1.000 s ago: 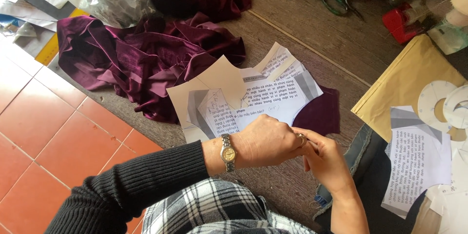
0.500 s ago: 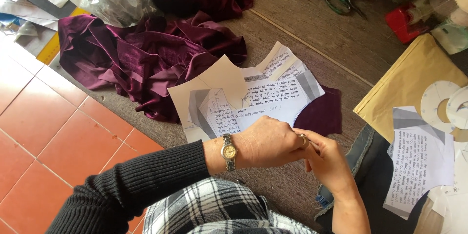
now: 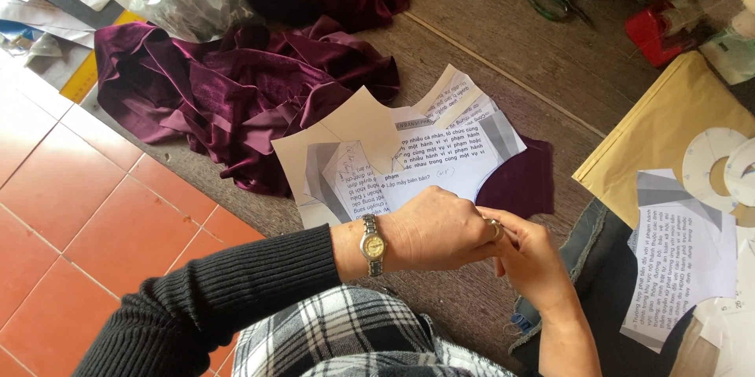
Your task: The person sorts through a pile of paper and cardboard pattern pieces on a table, picking them up, flipping them over, and separating them into different stacks. They handle various shapes, including some with printed text and others with hand-drawn lines, organizing them on the workspace.
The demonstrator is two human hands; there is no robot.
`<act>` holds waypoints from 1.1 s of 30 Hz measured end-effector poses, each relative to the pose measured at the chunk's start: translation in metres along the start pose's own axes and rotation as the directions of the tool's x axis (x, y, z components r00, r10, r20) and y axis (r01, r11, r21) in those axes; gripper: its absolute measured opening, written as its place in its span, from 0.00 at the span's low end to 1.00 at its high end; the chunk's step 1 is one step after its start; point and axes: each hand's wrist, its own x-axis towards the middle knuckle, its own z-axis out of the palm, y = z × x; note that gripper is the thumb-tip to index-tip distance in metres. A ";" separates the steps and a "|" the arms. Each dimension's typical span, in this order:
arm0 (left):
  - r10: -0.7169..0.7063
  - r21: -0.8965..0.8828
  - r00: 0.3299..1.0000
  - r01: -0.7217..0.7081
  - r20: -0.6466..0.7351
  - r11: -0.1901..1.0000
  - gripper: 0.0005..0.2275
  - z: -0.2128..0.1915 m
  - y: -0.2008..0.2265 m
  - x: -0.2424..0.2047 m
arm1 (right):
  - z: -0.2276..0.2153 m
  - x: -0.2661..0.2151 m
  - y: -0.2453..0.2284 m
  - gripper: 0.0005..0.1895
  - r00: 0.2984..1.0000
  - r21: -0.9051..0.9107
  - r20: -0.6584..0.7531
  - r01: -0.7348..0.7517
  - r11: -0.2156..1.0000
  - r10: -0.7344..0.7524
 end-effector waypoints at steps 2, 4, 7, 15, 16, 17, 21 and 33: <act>0.006 0.035 1.000 -0.006 -0.007 0.999 0.19 0.002 -0.001 0.000 | 0.000 -0.001 -0.005 0.23 1.000 -0.016 0.006 -0.011 1.000 0.011; 0.020 0.037 1.000 -0.019 -0.016 0.999 0.18 0.003 -0.002 0.000 | 0.000 -0.001 -0.007 0.27 1.000 -0.040 0.000 -0.022 0.999 0.022; 0.014 0.053 1.000 -0.014 -0.014 0.998 0.19 0.004 -0.002 -0.001 | 0.001 0.000 -0.004 0.25 1.000 -0.028 0.008 -0.027 0.999 0.027; -0.236 -0.063 0.958 0.248 0.161 0.967 0.13 -0.006 -0.028 -0.024 | -0.011 0.013 0.007 0.19 0.995 -0.023 -0.092 -0.035 0.999 0.033; -0.373 -0.118 0.909 0.397 0.184 0.910 0.12 -0.003 -0.037 -0.033 | -0.015 0.014 0.006 0.19 0.995 -0.024 -0.097 -0.032 0.999 0.030; -0.356 -0.120 0.916 0.380 0.184 0.917 0.12 -0.009 -0.042 -0.043 | -0.023 0.019 0.013 0.19 0.993 -0.024 -0.114 -0.037 0.999 0.034; -0.731 -0.312 0.675 0.719 0.099 0.622 0.09 0.002 -0.069 -0.098 | -0.043 0.034 0.035 0.18 0.985 -0.190 -0.168 -0.007 0.982 -0.025; -0.970 -0.785 0.105 0.609 0.220 -0.112 0.19 -0.010 -0.054 -0.151 | -0.020 0.059 0.019 0.27 0.998 -0.485 0.000 -0.055 0.873 0.062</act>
